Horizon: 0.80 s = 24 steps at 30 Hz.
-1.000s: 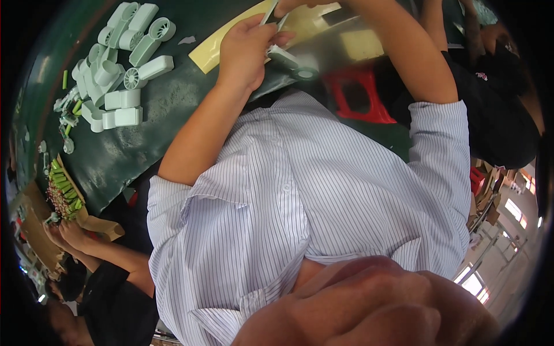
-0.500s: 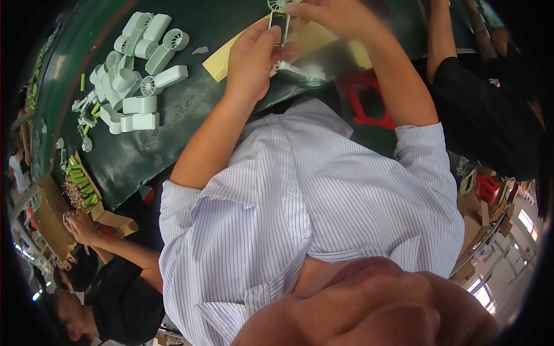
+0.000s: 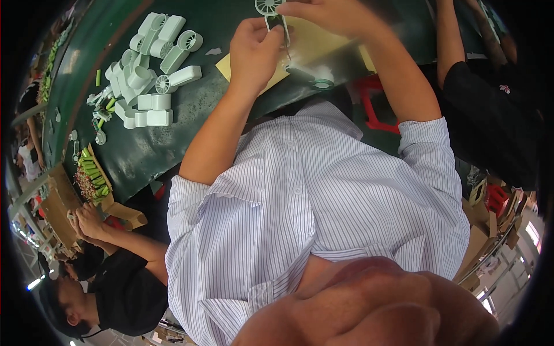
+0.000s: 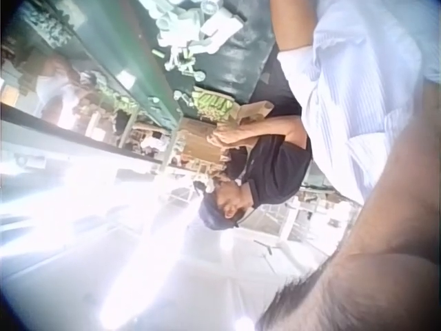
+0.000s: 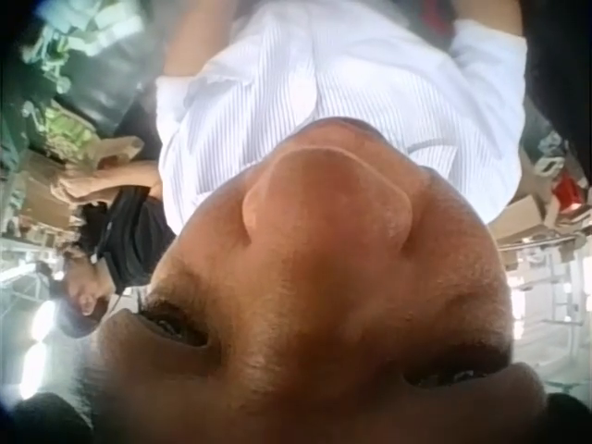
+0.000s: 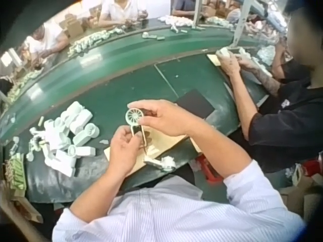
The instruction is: The person assembles handheld fans by taking plastic casings, inserting the internal fan components and batteries into them, and pressing the casing pieces together by hand.
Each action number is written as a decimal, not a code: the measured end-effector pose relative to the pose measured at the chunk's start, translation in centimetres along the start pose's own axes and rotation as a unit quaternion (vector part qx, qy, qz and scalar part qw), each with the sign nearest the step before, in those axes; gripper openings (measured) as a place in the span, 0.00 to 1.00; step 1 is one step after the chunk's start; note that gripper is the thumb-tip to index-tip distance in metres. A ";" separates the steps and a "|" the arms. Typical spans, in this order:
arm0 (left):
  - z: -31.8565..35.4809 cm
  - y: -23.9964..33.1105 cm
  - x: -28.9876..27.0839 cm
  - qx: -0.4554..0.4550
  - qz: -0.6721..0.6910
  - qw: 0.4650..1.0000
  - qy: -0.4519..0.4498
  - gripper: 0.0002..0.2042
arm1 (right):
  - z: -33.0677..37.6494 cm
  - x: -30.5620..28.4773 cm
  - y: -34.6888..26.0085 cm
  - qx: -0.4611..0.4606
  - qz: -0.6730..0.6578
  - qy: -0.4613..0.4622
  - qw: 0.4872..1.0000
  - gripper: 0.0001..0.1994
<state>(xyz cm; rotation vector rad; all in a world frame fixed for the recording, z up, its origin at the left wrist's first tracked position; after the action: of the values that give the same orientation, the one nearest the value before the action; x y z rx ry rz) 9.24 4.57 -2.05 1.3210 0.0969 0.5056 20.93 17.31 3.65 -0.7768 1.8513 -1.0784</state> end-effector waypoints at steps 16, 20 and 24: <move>1.9 4.9 -1.1 -0.066 0.240 0.961 -0.120 0.20 | 9.3 12.0 -0.8 0.158 -0.793 0.146 0.570 0.28; 4.0 5.9 -2.4 -0.050 0.176 0.967 -0.177 0.22 | 7.9 11.8 -0.4 0.030 -0.820 0.194 0.538 0.26; 4.7 6.4 -4.0 -0.007 0.109 0.976 -0.191 0.23 | 5.8 9.3 -2.0 0.102 -0.745 0.191 0.631 0.23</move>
<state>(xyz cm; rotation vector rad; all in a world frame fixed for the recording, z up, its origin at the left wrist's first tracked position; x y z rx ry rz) 5.39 -0.31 4.34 1.4006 -0.3719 0.4268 22.03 6.66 0.57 -2.1869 0.9542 -2.5274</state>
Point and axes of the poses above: each hand's wrist, its own z-axis away from the middle knuckle, its own x-axis out of the palm, y = z × x, the point moved 2 cm from there along -z, towards the middle knuckle, and after that the axes turned 9 degrees about -x, right-handed, at the moved point
